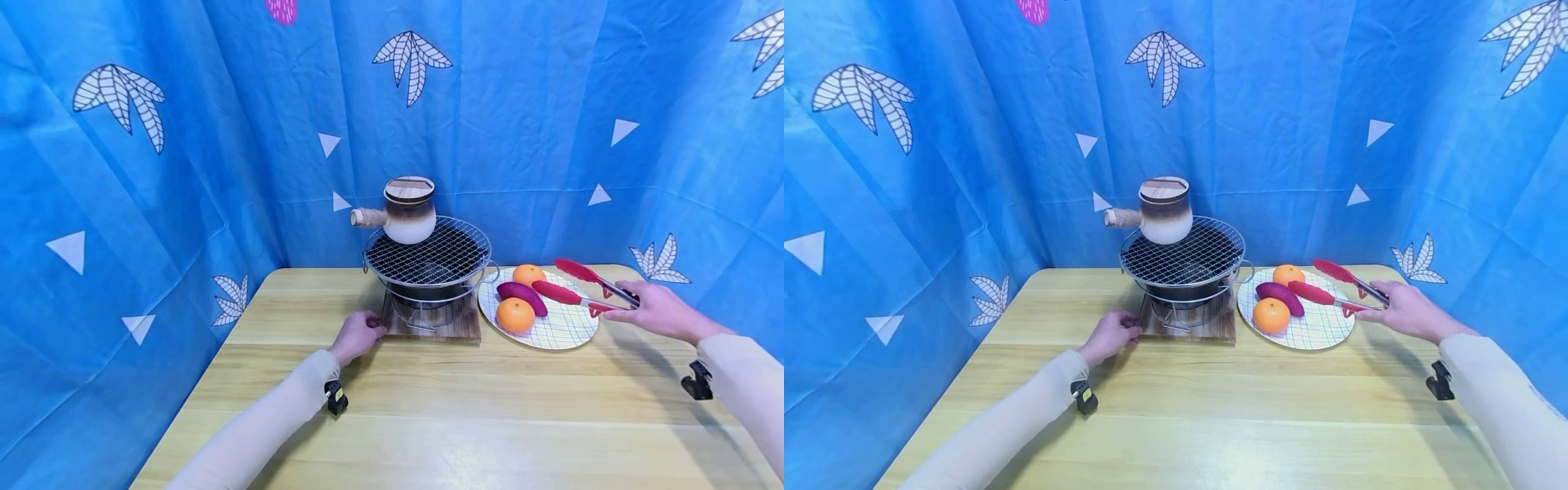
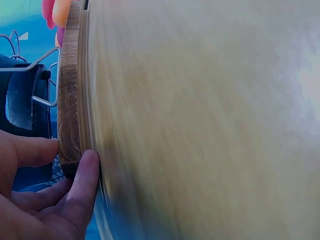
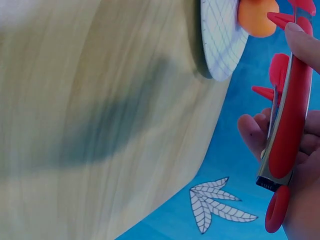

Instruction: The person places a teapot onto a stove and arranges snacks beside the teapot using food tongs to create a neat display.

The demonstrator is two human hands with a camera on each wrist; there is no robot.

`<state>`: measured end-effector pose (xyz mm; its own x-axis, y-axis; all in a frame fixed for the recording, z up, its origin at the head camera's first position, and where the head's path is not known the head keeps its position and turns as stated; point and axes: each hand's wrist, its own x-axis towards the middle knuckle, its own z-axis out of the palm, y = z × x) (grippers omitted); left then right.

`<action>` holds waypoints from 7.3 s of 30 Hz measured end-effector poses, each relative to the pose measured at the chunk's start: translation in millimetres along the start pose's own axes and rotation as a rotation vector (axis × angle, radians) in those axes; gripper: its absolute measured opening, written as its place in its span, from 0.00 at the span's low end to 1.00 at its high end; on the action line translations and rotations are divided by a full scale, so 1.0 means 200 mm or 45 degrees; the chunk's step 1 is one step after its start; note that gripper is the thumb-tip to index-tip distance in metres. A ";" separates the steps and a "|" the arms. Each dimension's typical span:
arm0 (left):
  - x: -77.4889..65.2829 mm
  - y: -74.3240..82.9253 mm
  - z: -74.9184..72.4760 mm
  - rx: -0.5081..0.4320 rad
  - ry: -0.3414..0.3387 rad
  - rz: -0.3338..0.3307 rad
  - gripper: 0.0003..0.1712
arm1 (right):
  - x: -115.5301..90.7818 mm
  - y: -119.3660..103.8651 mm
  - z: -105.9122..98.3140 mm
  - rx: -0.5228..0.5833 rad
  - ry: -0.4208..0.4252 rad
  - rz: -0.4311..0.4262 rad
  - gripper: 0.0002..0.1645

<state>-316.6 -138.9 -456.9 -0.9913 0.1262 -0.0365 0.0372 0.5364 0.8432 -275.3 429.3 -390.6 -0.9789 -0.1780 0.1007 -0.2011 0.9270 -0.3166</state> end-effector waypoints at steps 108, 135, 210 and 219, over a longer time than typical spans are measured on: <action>0.00 0.00 0.01 -0.039 0.002 -0.002 0.20 | 0.26 -0.11 -0.01 -0.025 -0.167 0.101 0.52; 0.01 -0.02 0.00 -0.016 -0.014 0.002 0.19 | 0.23 -0.18 -0.16 -0.075 -0.131 0.051 0.55; 0.00 0.00 0.01 -0.051 -0.014 0.007 0.18 | 0.45 -0.80 -0.50 -0.051 -0.046 -0.173 0.45; 0.00 0.00 0.01 -0.036 -0.010 0.016 0.19 | 0.50 -0.85 -0.49 -0.046 -0.076 -0.161 0.47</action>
<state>-317.0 -137.8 -457.5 -0.9898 0.1390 -0.0301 0.0457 0.5109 0.8584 -336.0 286.9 -234.0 -0.9465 -0.3125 0.0807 -0.3225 0.9070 -0.2707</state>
